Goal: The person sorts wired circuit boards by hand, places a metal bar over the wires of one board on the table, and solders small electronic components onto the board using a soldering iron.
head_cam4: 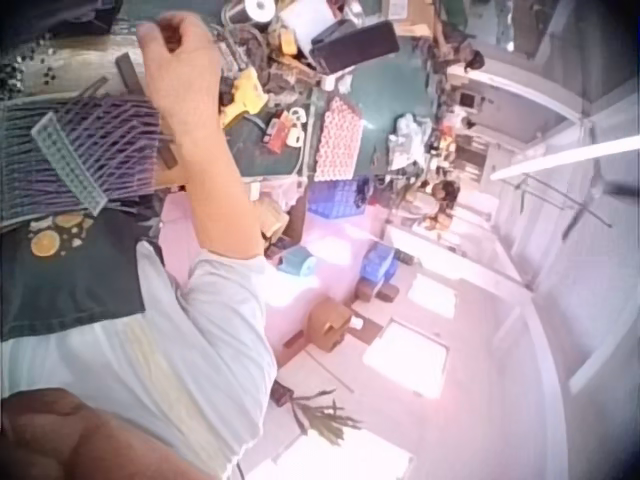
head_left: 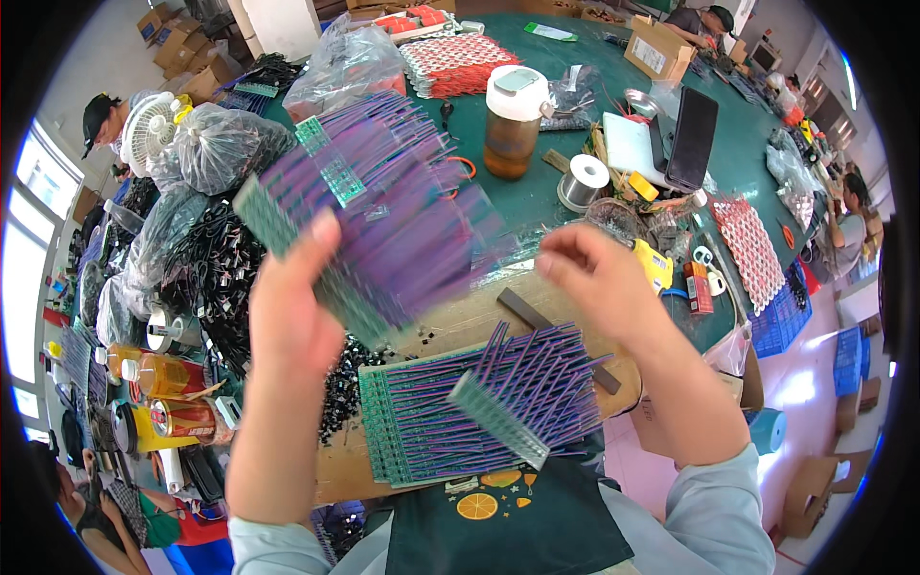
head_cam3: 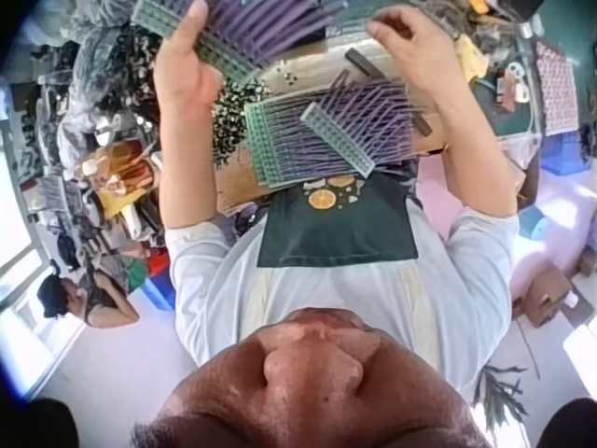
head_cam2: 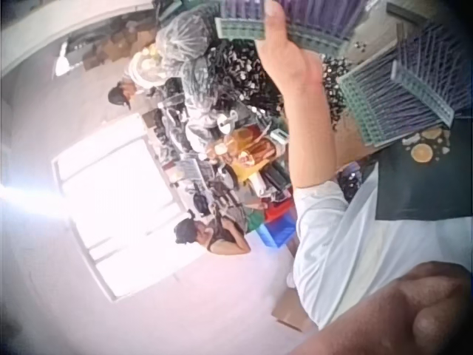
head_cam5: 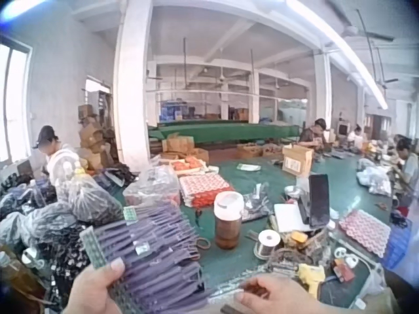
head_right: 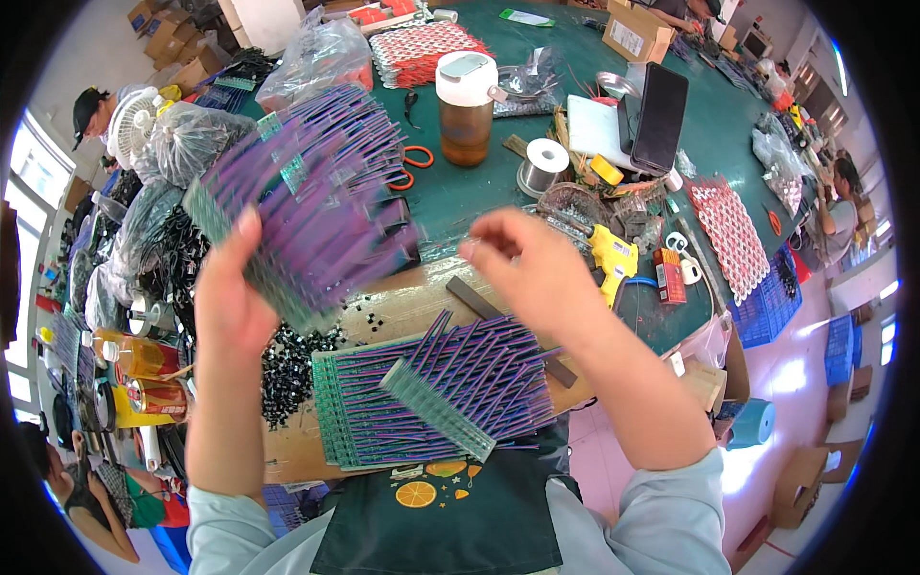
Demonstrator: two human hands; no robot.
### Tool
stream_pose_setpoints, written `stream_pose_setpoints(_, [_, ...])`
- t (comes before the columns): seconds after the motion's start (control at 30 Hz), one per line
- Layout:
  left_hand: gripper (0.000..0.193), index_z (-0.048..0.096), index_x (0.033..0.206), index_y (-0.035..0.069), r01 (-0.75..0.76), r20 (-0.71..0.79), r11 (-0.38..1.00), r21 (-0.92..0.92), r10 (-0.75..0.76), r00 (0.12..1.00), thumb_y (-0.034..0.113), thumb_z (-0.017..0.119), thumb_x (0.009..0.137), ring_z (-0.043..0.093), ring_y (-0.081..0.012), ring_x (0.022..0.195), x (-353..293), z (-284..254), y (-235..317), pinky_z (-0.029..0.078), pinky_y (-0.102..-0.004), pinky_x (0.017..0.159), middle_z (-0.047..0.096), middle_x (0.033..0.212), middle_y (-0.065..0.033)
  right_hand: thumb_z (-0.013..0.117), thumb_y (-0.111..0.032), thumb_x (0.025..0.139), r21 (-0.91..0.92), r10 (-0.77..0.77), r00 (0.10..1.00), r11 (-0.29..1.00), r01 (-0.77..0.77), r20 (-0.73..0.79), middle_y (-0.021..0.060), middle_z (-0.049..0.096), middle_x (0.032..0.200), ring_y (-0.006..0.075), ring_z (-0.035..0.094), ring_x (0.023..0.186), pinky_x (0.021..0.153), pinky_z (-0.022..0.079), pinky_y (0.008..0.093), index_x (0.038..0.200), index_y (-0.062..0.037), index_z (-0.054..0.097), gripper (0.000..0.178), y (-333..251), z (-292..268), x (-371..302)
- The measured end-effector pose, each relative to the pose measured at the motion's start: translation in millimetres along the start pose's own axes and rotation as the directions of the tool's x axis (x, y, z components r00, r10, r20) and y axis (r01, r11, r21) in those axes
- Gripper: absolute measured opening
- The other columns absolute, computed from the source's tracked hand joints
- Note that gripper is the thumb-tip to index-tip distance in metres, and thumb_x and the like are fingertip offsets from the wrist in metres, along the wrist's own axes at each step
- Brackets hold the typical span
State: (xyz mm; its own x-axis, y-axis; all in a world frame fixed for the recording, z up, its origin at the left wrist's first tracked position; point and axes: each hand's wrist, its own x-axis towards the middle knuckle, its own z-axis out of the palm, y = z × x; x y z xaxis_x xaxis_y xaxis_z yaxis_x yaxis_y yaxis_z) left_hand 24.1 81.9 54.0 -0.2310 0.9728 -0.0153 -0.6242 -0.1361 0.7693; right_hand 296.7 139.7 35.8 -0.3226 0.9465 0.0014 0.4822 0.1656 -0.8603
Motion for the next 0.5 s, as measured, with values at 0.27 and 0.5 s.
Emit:
stream_pose_setpoints(0.27, [0.029,0.056,0.119,-0.005,0.062,-0.069,0.995,0.075,-0.057,0.996,0.012,0.058,0.096,0.066,-0.0302,0.101,154,-11,30,0.054,-0.0445,0.093,0.065,0.115,-0.0174,0.073,-0.035,0.080,-0.440,-0.196,0.899,0.818,0.371,0.392,0.0133,0.062,0.113,0.0332,0.057,0.108,0.093,0.047,0.0438,0.120,-0.0095,0.061,0.049,21,27,-54])
stream_pose_setpoints(0.5, [0.075,0.050,0.133,0.002,0.144,-0.071,-0.091,0.985,0.552,0.831,0.041,0.078,0.075,0.061,-0.0327,0.112,175,-35,22,0.048,-0.0409,0.093,0.064,0.117,-0.0210,0.078,-0.034,0.074,-0.522,-0.196,0.885,0.745,0.415,0.423,0.0077,0.057,0.108,0.0290,0.057,0.104,0.088,0.048,0.0420,0.118,-0.0138,0.061,0.051,29,36,-60])
